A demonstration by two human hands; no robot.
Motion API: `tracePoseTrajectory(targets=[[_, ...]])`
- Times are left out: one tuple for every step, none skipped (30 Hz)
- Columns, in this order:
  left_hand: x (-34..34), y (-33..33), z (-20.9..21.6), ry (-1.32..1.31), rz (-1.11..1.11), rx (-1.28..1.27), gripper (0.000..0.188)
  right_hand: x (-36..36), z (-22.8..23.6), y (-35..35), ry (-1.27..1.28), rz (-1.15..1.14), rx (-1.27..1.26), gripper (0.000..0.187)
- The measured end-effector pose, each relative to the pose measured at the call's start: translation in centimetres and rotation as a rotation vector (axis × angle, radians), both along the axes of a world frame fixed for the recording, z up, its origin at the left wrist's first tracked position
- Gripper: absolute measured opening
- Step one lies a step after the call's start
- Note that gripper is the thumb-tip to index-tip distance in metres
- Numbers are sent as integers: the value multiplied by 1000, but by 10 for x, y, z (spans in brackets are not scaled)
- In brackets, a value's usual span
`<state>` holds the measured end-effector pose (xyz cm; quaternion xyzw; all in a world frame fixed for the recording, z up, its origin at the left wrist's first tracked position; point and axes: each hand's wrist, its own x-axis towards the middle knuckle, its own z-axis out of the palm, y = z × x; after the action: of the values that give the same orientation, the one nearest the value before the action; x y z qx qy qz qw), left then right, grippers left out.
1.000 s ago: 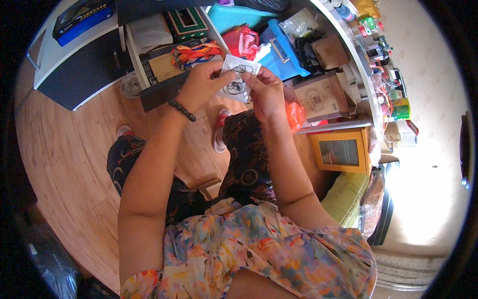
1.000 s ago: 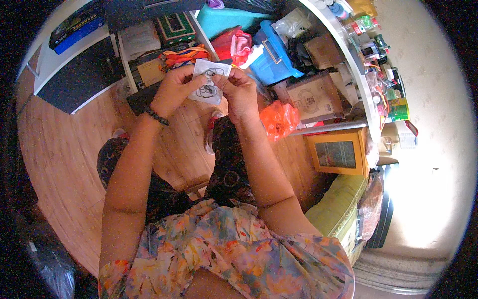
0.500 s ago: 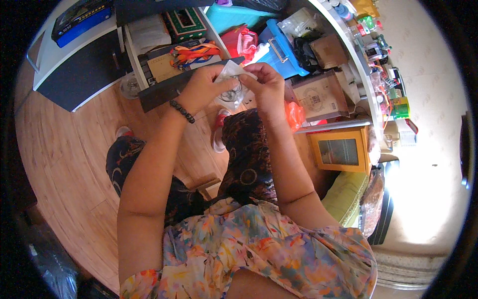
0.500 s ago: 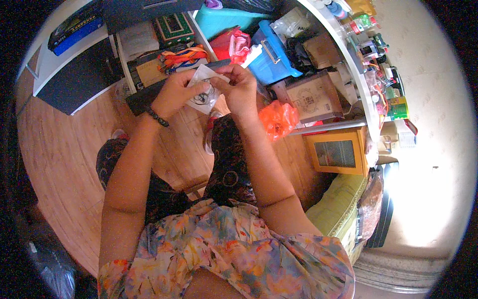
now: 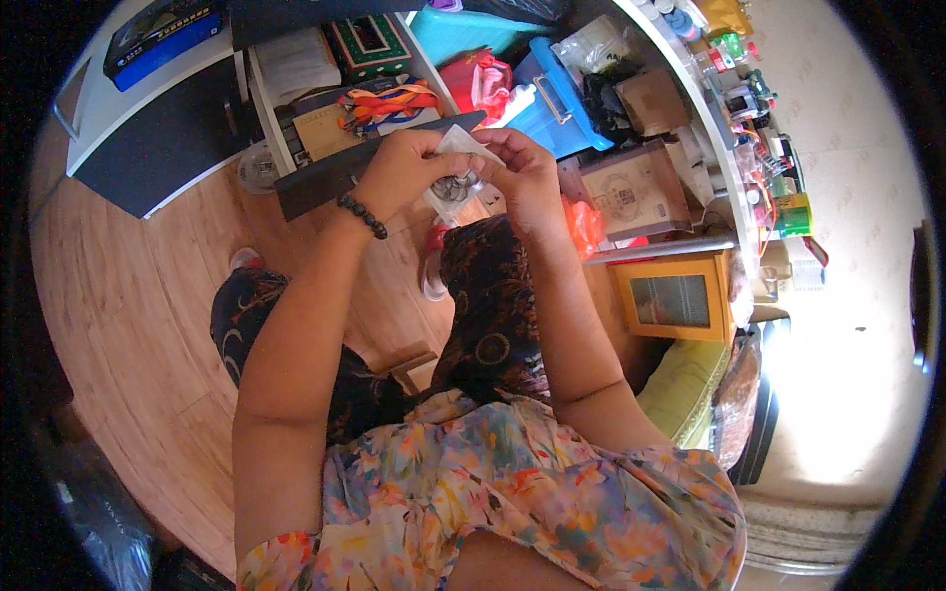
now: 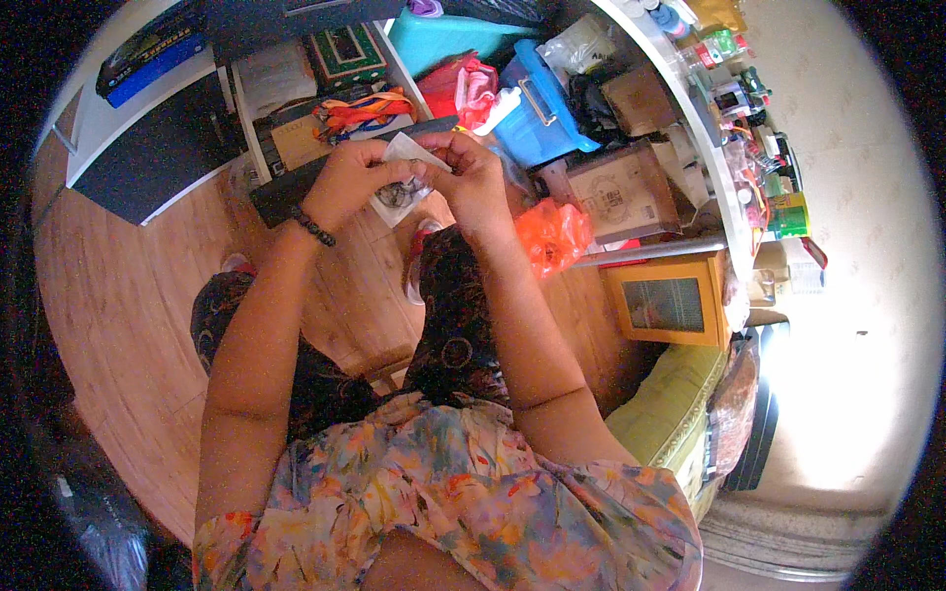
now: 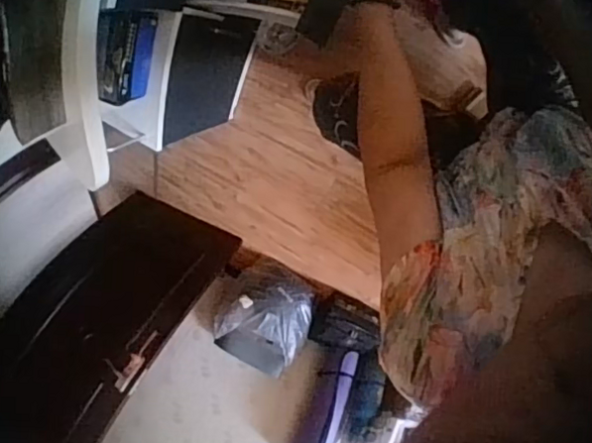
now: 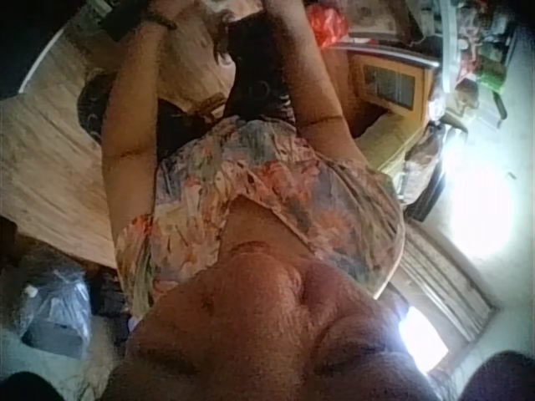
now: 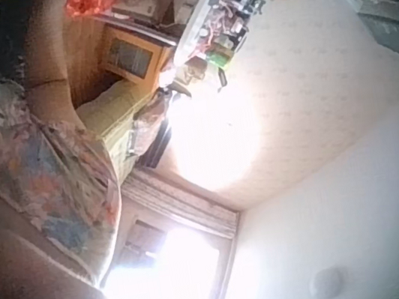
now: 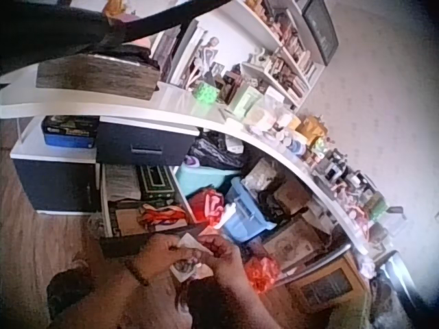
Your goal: The person rummages through a cluttered drawer, handling a small plastic bag containing a black object, a green box, and a red pouch with a gold bow. They open the pouch, remove a small white item, and place it back inside before returning the pouch to the drawer.
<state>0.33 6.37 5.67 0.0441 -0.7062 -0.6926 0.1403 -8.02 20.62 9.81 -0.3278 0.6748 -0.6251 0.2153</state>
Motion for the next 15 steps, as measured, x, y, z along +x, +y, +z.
tracePoseTrajectory(targets=[[-1,0,-2,3,-14,56,22,-1,-2,0,31,-14,2,26],[-2,-1,-5,7,-28,111,22,-2,-3,0,62,-29,5,26],[-3,-1,-7,10,-40,166,23,-2,-4,0,39,-63,-26,25],[-2,-1,-7,24,-90,305,24,-2,-4,-1,17,-97,-56,24],[-2,-1,-7,38,-141,443,25,-3,-4,-2,-5,-130,-86,22],[-1,0,-6,52,-194,582,26,-3,-6,-1,-3,-161,-83,22],[0,2,-5,71,-200,561,26,-4,-8,0,-1,-192,-81,21],[2,5,-3,90,-206,539,26,-5,-9,1,1,-224,-78,21],[3,6,-1,107,-209,518,26,-5,-9,0,-7,-229,-92,20],[2,7,-1,101,-171,550,25,-4,-10,-1,-15,-234,-105,19],[0,8,-3,94,-133,582,23,-3,-10,-2,-22,-239,-119,19],[-2,9,-5,87,-95,616,22,-3,-10,-2,-21,-208,-90,21],[-3,8,-8,82,-83,561,22,-3,-10,-1,-19,-177,-62,23],[-4,5,-10,77,-71,506,21,-3,-9,-1,-17,-146,-34,26],[-5,3,-13,72,-58,450,21,-3,-9,-2,30,-112,-44,28]])
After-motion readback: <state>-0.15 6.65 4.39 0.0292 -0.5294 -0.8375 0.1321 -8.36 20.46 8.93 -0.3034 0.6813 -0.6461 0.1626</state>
